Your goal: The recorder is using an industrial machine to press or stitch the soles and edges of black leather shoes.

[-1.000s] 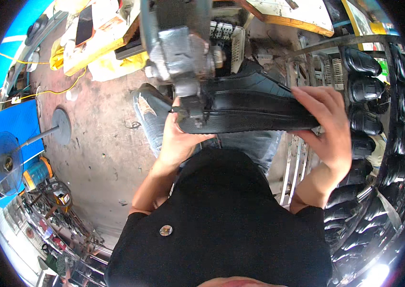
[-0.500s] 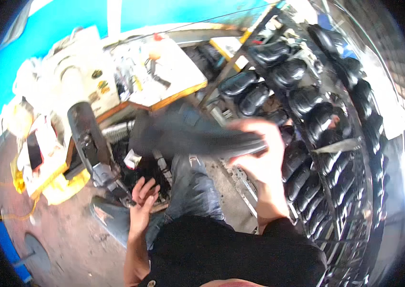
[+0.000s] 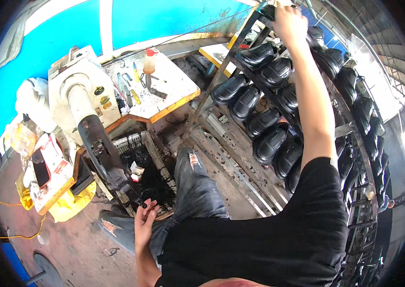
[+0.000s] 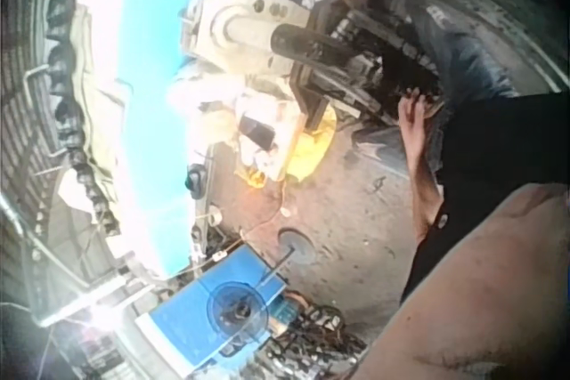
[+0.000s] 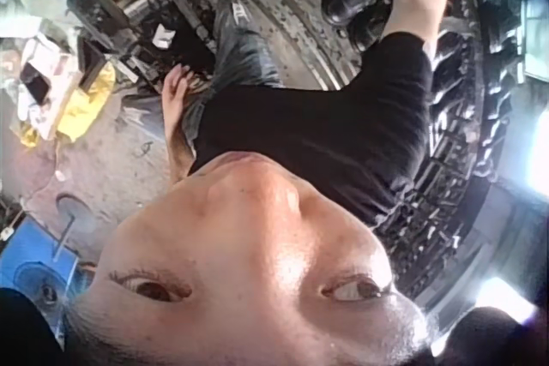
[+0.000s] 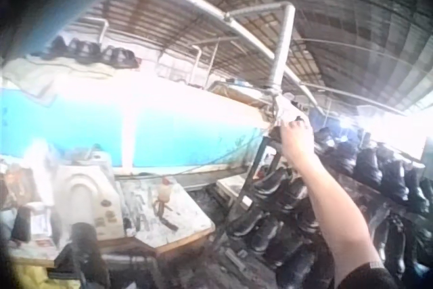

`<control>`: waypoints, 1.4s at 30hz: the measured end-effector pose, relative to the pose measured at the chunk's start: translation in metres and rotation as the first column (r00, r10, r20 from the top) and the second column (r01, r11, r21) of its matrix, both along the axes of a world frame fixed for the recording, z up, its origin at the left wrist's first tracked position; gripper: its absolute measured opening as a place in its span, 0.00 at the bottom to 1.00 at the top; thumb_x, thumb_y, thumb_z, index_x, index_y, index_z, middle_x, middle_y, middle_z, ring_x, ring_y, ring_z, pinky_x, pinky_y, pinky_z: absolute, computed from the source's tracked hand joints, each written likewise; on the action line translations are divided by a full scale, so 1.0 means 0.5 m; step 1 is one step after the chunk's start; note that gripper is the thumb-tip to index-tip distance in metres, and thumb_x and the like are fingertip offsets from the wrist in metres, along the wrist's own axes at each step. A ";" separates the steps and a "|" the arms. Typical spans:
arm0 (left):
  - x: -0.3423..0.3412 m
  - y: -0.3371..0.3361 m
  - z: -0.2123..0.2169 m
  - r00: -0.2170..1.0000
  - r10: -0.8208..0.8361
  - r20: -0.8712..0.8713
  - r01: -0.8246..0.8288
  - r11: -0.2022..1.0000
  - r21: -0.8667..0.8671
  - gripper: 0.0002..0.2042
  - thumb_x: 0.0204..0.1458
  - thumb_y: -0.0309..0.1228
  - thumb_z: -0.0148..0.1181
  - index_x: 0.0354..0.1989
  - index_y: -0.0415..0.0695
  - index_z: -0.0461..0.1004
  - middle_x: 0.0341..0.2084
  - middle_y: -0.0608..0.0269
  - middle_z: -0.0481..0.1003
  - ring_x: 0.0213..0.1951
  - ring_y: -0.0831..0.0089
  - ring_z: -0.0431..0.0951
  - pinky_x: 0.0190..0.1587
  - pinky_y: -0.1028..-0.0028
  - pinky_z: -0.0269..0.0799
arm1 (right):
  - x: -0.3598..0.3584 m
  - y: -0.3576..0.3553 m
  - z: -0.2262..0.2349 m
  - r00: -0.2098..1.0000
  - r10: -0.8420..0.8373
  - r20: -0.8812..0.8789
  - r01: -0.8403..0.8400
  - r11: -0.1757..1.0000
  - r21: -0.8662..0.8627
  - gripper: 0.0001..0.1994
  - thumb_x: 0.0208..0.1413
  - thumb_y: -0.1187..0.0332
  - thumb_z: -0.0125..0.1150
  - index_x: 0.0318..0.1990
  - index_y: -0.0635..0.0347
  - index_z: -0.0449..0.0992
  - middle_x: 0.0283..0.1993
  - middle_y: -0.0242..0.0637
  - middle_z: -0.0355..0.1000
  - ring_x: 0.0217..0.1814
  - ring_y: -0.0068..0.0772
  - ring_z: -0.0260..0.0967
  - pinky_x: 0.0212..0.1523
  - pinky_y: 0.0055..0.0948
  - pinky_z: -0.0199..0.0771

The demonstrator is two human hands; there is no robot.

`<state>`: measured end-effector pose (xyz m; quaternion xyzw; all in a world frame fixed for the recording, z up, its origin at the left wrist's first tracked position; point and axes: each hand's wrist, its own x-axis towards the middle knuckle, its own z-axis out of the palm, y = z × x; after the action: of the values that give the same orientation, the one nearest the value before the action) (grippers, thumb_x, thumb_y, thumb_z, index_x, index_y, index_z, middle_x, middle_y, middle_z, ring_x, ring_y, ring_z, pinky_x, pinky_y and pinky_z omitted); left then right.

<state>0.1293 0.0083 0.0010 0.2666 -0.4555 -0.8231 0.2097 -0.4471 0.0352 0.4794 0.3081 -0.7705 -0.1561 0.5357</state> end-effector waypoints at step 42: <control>-0.036 0.036 0.160 0.811 0.503 -0.299 -0.426 0.858 0.287 0.60 0.44 0.28 0.80 0.80 0.42 0.38 0.72 0.62 0.57 0.62 0.70 0.70 0.63 0.73 0.67 | 0.444 0.181 -0.615 -0.647 0.711 0.276 0.022 0.380 -0.925 0.42 0.51 0.55 0.74 0.66 0.75 0.62 0.61 0.54 0.70 0.63 0.44 0.71 0.68 0.42 0.68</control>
<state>0.1110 0.0265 0.0812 0.2335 -0.2412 -0.8236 0.4571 -0.2253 0.1255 0.1721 0.4803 -0.5530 0.6348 -0.2458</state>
